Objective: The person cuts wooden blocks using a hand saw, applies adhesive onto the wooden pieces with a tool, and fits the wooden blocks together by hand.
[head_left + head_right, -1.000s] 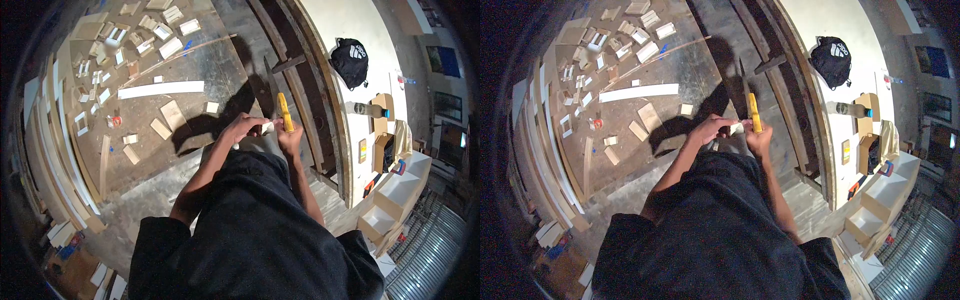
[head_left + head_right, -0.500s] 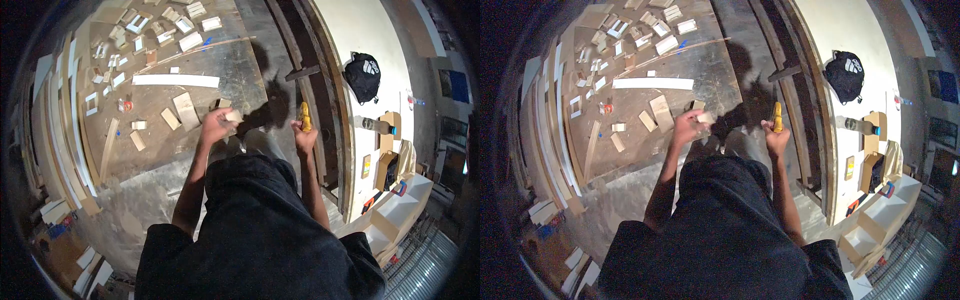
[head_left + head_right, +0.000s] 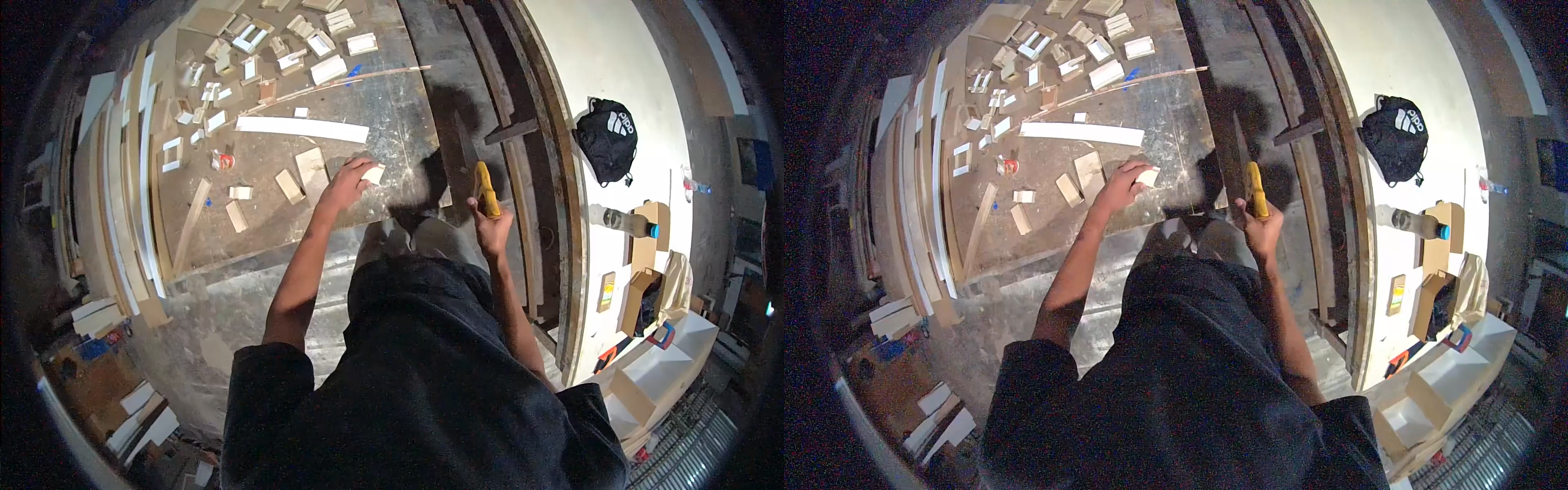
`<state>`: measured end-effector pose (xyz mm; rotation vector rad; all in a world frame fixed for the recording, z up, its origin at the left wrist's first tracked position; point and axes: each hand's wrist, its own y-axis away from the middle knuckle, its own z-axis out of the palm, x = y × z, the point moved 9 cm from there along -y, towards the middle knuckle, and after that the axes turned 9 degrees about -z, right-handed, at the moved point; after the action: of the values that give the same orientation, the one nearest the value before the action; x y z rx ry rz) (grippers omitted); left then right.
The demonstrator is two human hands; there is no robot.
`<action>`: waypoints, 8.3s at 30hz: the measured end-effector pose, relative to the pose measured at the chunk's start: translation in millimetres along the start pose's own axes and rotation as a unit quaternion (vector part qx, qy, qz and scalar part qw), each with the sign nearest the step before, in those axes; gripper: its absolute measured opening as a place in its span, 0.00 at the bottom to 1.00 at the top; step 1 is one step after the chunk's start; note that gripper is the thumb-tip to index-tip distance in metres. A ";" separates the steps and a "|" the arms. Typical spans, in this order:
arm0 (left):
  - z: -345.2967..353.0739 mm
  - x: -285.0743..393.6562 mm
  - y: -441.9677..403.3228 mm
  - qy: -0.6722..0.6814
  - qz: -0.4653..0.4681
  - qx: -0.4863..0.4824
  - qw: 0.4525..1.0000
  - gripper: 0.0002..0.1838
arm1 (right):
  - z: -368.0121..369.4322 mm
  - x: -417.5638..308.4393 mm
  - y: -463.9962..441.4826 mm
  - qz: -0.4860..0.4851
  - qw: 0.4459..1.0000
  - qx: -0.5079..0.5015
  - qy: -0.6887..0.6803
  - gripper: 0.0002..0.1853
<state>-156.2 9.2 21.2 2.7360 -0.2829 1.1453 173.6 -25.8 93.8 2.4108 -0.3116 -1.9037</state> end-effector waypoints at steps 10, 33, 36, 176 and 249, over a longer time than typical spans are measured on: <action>3.6 9.7 0.1 -0.056 -0.099 -0.057 0.992 0.23 | 0.5 24.8 11.1 -0.048 0.995 -0.080 -0.040 0.08; -2.6 -39.9 26.8 0.014 -0.065 0.041 0.997 0.23 | 150.1 28.8 141.0 -0.353 0.839 -0.095 0.403 0.09; -35.0 -43.5 48.7 0.116 -0.046 0.046 0.991 0.24 | 176.8 48.7 154.1 -0.318 0.834 -0.099 0.440 0.10; -402.5 -282.1 321.8 0.635 -0.123 0.149 0.748 0.34 | 699.4 -152.2 23.2 -0.381 0.792 -0.282 0.384 0.12; -487.4 -133.9 278.1 0.709 -0.016 0.186 0.680 0.37 | 501.0 -434.0 213.8 -0.591 0.791 -0.149 0.039 0.09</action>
<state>-648.1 -137.8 284.2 1.1859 0.2558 2.9883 -433.1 -110.9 425.0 2.5685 1.7491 -1.7993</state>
